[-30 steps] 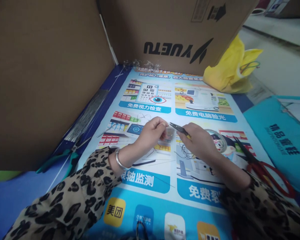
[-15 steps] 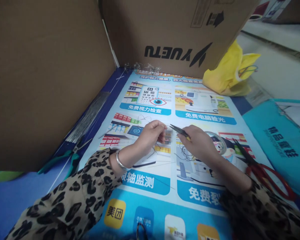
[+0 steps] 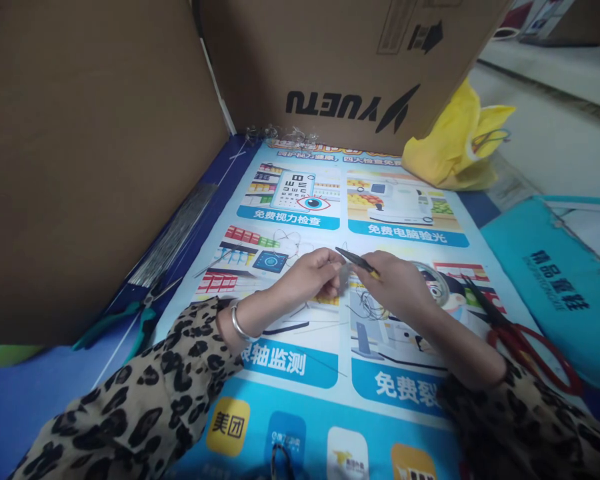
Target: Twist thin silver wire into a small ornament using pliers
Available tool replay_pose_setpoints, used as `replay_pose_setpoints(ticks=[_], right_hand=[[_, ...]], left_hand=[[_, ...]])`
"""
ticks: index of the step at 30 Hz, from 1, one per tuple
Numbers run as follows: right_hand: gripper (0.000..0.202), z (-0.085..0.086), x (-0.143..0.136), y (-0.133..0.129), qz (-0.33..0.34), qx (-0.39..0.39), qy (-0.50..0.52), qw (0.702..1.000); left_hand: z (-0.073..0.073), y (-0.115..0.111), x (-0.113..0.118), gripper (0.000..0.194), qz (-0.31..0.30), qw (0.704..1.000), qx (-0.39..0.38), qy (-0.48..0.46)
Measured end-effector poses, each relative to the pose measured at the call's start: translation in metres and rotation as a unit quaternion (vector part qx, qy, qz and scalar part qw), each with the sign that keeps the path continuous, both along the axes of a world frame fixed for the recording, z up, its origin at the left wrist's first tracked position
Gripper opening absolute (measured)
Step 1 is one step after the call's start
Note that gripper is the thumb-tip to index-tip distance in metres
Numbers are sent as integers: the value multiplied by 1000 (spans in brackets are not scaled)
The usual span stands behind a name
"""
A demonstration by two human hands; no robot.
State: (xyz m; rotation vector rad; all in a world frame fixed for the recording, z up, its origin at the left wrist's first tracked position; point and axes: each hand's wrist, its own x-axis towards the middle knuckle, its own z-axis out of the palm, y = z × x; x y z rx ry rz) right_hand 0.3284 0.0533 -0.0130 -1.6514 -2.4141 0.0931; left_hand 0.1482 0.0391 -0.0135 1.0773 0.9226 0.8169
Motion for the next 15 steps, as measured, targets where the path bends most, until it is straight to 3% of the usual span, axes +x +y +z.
replay_pose_setpoints(ticks=[7,15], right_hand=[[23,6,-8,-5,13,-55,61,997],[23,4,-8,-5,31,-69,103,992]], left_hand=[[-2,0,0,13,-19,999,25,24],[3,1,-1,16,79,996,-8,-50]])
